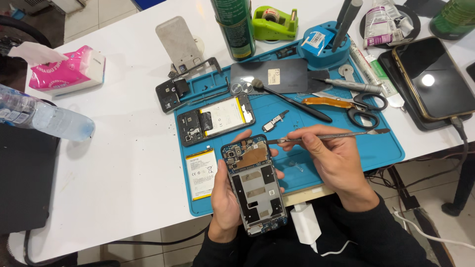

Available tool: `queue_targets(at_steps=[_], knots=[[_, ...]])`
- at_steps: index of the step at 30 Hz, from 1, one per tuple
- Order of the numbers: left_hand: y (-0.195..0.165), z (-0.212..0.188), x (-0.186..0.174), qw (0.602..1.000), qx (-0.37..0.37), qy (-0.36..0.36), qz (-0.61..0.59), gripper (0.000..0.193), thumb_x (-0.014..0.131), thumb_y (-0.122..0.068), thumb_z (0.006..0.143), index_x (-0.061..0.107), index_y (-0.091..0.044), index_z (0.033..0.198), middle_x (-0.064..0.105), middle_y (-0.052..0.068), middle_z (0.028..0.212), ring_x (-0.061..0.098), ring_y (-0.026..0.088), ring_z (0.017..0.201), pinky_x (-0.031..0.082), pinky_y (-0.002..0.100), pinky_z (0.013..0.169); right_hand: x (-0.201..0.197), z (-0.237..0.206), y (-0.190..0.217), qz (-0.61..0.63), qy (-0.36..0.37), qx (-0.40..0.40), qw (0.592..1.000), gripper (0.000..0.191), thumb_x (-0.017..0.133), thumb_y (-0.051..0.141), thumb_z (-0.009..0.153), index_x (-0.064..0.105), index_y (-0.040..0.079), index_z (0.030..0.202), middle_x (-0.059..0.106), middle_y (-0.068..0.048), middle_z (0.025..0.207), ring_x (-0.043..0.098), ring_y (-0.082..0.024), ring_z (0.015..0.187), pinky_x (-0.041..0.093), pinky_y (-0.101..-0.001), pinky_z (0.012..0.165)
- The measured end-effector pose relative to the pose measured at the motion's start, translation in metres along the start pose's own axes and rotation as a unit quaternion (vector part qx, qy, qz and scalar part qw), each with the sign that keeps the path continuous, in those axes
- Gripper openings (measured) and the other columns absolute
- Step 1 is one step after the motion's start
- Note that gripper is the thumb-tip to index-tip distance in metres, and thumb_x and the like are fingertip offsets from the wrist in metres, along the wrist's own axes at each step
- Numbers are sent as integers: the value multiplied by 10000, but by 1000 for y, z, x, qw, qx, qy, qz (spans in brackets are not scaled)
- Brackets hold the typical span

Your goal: The person works at a repair bench on a disassembled smartphone. They lift the phone frame, hold it in one hand, and use a metal pry tool to scrape old adhesive and residue from the inside of the frame, then set it down and continue prying components on the blue repair mat.

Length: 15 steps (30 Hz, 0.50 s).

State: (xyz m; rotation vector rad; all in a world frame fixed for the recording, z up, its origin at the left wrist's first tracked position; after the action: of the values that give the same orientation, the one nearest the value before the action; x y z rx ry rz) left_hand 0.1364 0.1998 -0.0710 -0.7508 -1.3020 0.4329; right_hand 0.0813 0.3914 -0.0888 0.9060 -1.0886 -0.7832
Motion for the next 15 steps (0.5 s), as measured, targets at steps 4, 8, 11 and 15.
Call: queue_targets(at_steps=[4, 8, 11, 15], knots=[[-1, 0, 0, 1000, -8, -3, -6, 691, 203, -514, 1096, 215, -94, 1645, 561, 288, 1376, 707, 336, 1064, 646, 477, 823, -2, -2, -3, 6, 4, 1, 1000, 290, 629, 178, 1045, 711, -64, 1183, 761, -203, 1095, 734, -277, 1038, 598, -411, 952], [-1, -1, 1, 1000, -8, -7, 4, 699, 206, -525, 1096, 222, -91, 1644, 560, 290, 1383, 703, 334, 1066, 644, 476, 834, -3, -2, -3, -1, 16, -19, 1000, 287, 633, 188, 1053, 707, -53, 1190, 753, -207, 1111, 729, -282, 1047, 597, -419, 964], [-1, 0, 2, 1000, -4, -1, 5, 702, 221, -516, 1093, 216, -95, 1654, 551, 273, 1409, 691, 333, 1102, 627, 474, 880, -1, -4, 3, -13, 15, -70, 997, 290, 631, 220, 1081, 710, -34, 1196, 748, -197, 1123, 726, -282, 1065, 601, -424, 983], [-1, 0, 3, 1000, -5, -7, 20, 698, 230, -510, 1090, 217, -90, 1647, 554, 266, 1413, 689, 329, 1114, 623, 480, 906, 6, -6, 14, -116, 15, -141, 983, 317, 635, 262, 1073, 714, -13, 1210, 754, -190, 1154, 738, -275, 1083, 610, -403, 977]])
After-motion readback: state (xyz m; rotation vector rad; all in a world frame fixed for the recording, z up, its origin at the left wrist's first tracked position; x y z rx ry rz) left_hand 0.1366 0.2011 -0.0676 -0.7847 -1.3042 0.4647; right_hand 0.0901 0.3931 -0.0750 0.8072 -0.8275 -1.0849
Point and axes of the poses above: each hand's wrist, its own z-axis towards the middle knuckle, its own x-axis out of the palm, y = z × x, the point moved 4 cm from there along z, towards the middle knuckle
